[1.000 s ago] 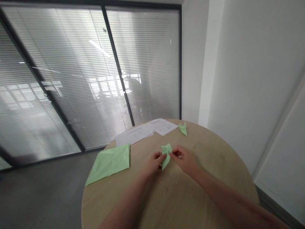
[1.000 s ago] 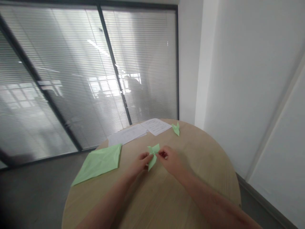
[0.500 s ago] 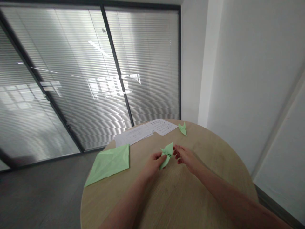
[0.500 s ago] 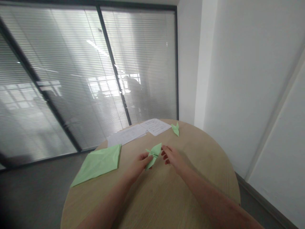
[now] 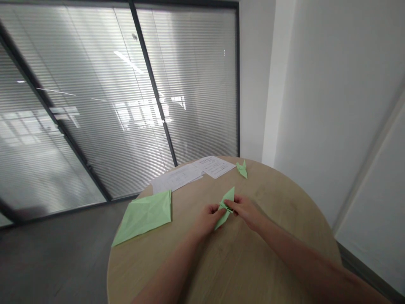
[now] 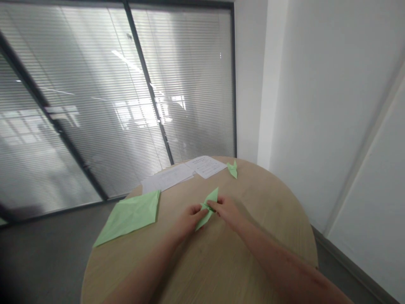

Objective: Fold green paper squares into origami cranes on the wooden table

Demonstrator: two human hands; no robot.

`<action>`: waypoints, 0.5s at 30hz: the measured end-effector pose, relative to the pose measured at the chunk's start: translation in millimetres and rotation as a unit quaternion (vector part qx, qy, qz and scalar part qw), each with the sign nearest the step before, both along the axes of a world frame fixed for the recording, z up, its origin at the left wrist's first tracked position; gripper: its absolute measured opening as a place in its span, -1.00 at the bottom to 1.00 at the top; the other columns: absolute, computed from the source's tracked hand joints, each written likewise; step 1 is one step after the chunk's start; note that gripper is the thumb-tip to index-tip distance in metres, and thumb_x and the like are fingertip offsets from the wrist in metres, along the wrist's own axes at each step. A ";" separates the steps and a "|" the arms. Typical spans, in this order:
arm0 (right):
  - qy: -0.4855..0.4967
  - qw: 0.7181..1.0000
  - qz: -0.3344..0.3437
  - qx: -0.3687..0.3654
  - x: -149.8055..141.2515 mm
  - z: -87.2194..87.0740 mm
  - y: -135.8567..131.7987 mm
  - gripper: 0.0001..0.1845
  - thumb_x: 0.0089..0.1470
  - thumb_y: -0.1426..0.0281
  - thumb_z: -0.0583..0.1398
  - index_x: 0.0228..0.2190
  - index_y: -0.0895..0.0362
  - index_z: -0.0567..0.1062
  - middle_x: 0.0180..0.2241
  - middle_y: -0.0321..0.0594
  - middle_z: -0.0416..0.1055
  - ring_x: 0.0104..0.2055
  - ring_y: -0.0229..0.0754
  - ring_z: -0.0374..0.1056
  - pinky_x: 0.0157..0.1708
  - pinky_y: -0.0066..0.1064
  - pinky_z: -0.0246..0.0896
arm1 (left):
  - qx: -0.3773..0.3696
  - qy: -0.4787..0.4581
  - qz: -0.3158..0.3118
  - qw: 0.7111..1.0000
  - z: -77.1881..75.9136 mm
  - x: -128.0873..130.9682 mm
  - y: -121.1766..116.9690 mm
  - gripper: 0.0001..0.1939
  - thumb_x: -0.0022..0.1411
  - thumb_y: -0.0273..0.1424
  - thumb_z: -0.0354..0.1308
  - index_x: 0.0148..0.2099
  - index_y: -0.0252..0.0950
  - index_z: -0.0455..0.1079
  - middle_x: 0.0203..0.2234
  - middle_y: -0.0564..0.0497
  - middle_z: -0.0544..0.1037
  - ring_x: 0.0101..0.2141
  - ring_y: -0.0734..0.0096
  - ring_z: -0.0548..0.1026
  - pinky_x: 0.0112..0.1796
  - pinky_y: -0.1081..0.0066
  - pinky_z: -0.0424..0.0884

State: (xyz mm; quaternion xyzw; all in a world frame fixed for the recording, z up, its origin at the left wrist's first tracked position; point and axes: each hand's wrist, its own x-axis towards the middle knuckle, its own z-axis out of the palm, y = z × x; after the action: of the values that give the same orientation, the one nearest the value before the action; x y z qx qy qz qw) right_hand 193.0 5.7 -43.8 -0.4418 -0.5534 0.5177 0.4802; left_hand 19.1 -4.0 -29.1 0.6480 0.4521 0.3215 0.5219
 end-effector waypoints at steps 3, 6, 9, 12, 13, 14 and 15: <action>-0.001 1.000 -0.005 0.003 0.3 -0.8 0.1 -0.50 -0.08 -0.03 0.29 -0.40 0.19 0.48 -0.47 -0.26 0.36 -0.48 -0.35 0.11 -0.49 -0.50 -0.07 | 0.003 0.018 -0.010 1.000 -0.9 0.2 -0.6 -0.49 0.11 0.07 0.21 -0.31 -0.34 0.48 -0.59 0.08 0.36 -0.58 0.46 0.25 -0.52 0.41 0.11; 0.001 1.000 -0.013 -0.001 2.3 -1.6 1.3 -0.48 -0.08 -0.05 0.29 -0.37 0.19 0.48 -0.46 -0.26 0.37 -0.46 -0.34 0.13 -0.48 -0.51 -0.04 | 0.018 0.039 -0.011 0.999 -1.0 -0.7 -0.9 -0.54 0.13 0.04 0.18 -0.35 -0.32 0.47 -0.61 0.08 0.35 -0.58 0.47 0.21 -0.52 0.41 0.06; 0.011 1.000 -0.020 0.001 4.6 -2.8 3.5 -0.46 -0.07 -0.07 0.29 -0.38 0.19 0.47 -0.46 -0.26 0.37 -0.46 -0.33 0.16 -0.47 -0.52 -0.03 | 0.032 0.046 -0.013 0.998 0.3 -2.1 -1.3 -0.56 0.16 0.01 0.16 -0.39 -0.30 0.45 -0.64 0.10 0.31 -0.59 0.47 0.18 -0.51 0.40 0.05; 0.027 0.999 -0.026 0.009 6.9 -3.7 5.9 -0.46 -0.07 -0.08 0.29 -0.43 0.18 0.44 -0.51 -0.27 0.34 -0.49 -0.34 0.13 -0.49 -0.51 -0.05 | 0.025 0.046 -0.016 0.998 3.4 -2.8 -2.6 -0.55 0.16 0.03 0.17 -0.42 -0.30 0.41 -0.64 0.10 0.31 -0.60 0.47 0.18 -0.52 0.40 0.04; 0.030 0.999 -0.028 0.010 7.7 -3.7 6.6 -0.47 -0.07 -0.07 0.29 -0.44 0.18 0.43 -0.52 -0.28 0.34 -0.50 -0.34 0.13 -0.49 -0.51 -0.05 | 0.022 0.046 -0.016 0.999 4.5 -2.7 -3.2 -0.54 0.15 0.03 0.17 -0.44 -0.30 0.40 -0.64 0.10 0.30 -0.60 0.47 0.17 -0.52 0.40 0.03; 0.032 0.999 -0.030 0.010 8.5 -3.6 7.2 -0.47 -0.07 -0.07 0.29 -0.45 0.17 0.43 -0.53 -0.28 0.34 -0.51 -0.34 0.12 -0.49 -0.51 -0.05 | 0.021 0.045 -0.017 0.999 5.5 -2.7 -3.8 -0.54 0.15 0.04 0.18 -0.44 -0.30 0.39 -0.64 0.10 0.30 -0.60 0.48 0.16 -0.52 0.40 0.02; 0.033 0.999 -0.031 0.009 9.4 -3.3 7.5 -0.48 -0.07 -0.06 0.29 -0.45 0.17 0.42 -0.53 -0.28 0.34 -0.51 -0.34 0.12 -0.50 -0.51 -0.04 | 0.020 0.044 -0.020 0.999 6.4 -2.6 -4.3 -0.54 0.14 0.04 0.18 -0.44 -0.30 0.39 -0.64 0.11 0.29 -0.60 0.49 0.15 -0.52 0.40 0.02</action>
State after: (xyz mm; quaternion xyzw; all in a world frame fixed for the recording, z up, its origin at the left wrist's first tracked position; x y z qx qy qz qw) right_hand 202.3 13.2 -47.1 -0.4373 -0.5282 0.5117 0.5176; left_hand 16.6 -8.2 -22.7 0.6808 0.4553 0.2911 0.4945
